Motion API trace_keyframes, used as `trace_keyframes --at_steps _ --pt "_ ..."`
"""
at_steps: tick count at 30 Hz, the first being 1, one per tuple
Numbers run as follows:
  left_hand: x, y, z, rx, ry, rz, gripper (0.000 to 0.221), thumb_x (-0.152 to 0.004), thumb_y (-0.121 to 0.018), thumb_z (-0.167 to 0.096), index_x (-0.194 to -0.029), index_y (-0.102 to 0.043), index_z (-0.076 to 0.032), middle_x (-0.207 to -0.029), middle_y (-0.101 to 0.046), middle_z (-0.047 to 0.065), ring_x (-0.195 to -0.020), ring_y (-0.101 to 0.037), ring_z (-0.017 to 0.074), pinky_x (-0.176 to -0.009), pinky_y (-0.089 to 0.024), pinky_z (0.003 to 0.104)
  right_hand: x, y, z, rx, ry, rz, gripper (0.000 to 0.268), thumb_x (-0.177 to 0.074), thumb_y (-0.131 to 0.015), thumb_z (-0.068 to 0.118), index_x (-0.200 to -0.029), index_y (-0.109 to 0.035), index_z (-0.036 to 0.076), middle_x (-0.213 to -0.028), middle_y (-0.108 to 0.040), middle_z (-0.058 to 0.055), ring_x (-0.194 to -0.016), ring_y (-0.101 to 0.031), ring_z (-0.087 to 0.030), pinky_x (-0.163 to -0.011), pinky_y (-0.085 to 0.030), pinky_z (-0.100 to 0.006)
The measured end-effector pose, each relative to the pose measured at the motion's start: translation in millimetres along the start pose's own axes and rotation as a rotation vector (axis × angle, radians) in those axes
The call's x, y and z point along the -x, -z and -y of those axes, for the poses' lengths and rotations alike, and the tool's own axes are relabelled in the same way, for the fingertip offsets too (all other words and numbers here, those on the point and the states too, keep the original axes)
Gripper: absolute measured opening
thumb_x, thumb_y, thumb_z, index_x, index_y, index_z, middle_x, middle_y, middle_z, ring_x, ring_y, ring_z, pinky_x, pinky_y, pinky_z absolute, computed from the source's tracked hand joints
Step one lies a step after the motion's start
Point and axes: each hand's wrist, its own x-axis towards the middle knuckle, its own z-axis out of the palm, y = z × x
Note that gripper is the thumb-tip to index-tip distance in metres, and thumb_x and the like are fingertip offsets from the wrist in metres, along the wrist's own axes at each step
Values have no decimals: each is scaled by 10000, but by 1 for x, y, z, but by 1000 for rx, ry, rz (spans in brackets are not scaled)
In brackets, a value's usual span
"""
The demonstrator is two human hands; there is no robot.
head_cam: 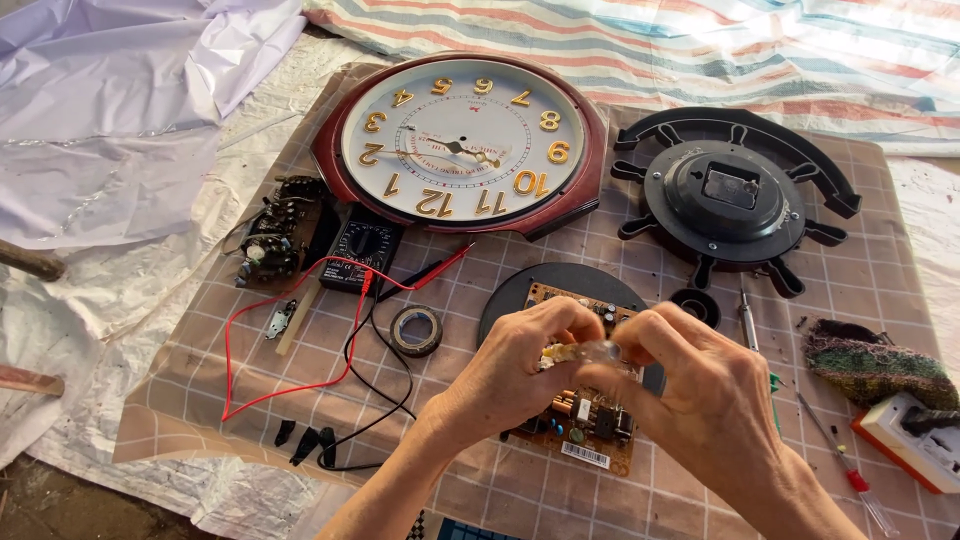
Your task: Repairing an electronic circuit board by applying flux and soldering components using a soldering iron.
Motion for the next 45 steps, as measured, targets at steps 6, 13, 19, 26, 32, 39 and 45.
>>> trace_keyframes --at_steps 6,13,19,26,32,39,45 --pt "3 3 3 38 -35 60 196 -857 -492 -212 -1008 -550 -103 -902 -577 52 -794 -572 167 -715 -436 270 1 -2 -5 -37 102 -6 163 -736 -635 242 -847 -547 162 -720 -563 21 -496 -503 -101 -451 -402 -242" --pt "0 1 5 12 -100 31 132 -861 -492 -151 -931 -543 -52 -854 -607 54 -769 -581 187 -688 -436 290 4 2 -2 -137 81 -10 143 -745 -637 138 -876 -606 185 -795 -569 16 -519 -543 -74 -445 -417 -185" --pt "2 -6 11 -109 -135 22 156 -826 -520 -171 -939 -554 -70 -866 -625 43 -802 -587 220 -742 -402 333 9 -5 -3 -6 -32 13 449 -657 -611 503 -1004 -537 228 -767 -552 80 -544 -554 -52 -398 -418 -227" --pt "9 -7 14 -163 -166 63 275 -874 -423 -164 -1094 -521 -31 -1045 -618 98 -936 -592 255 -807 -395 352 22 -16 -18 -28 58 -106 279 -727 -658 336 -697 -498 109 -525 -485 32 -412 -420 -84 -381 -338 -233" --pt "23 2 12 -179 31 -115 288 -845 -482 -193 -1085 -552 -49 -1033 -618 105 -958 -585 205 -820 -456 306 30 -13 -30 31 -115 -39 293 -772 -565 394 -645 -519 134 -504 -478 44 -401 -425 -87 -375 -318 -260" --pt "50 7 28 -184 193 -298 225 -816 -503 -126 -1009 -601 -65 -979 -637 69 -915 -612 165 -800 -492 253 59 14 -65 -197 -489 -352 124 -819 -630 39 -897 -533 43 -757 -563 -59 -553 -499 -115 -455 -409 -200" --pt "61 3 33 -92 333 -437 194 -811 -509 -131 -933 -642 -61 -925 -650 38 -864 -625 123 -760 -496 205 114 3 -123 260 -734 -408 177 -979 -654 155 -897 -535 53 -740 -592 -26 -640 -547 -124 -732 -395 -279"
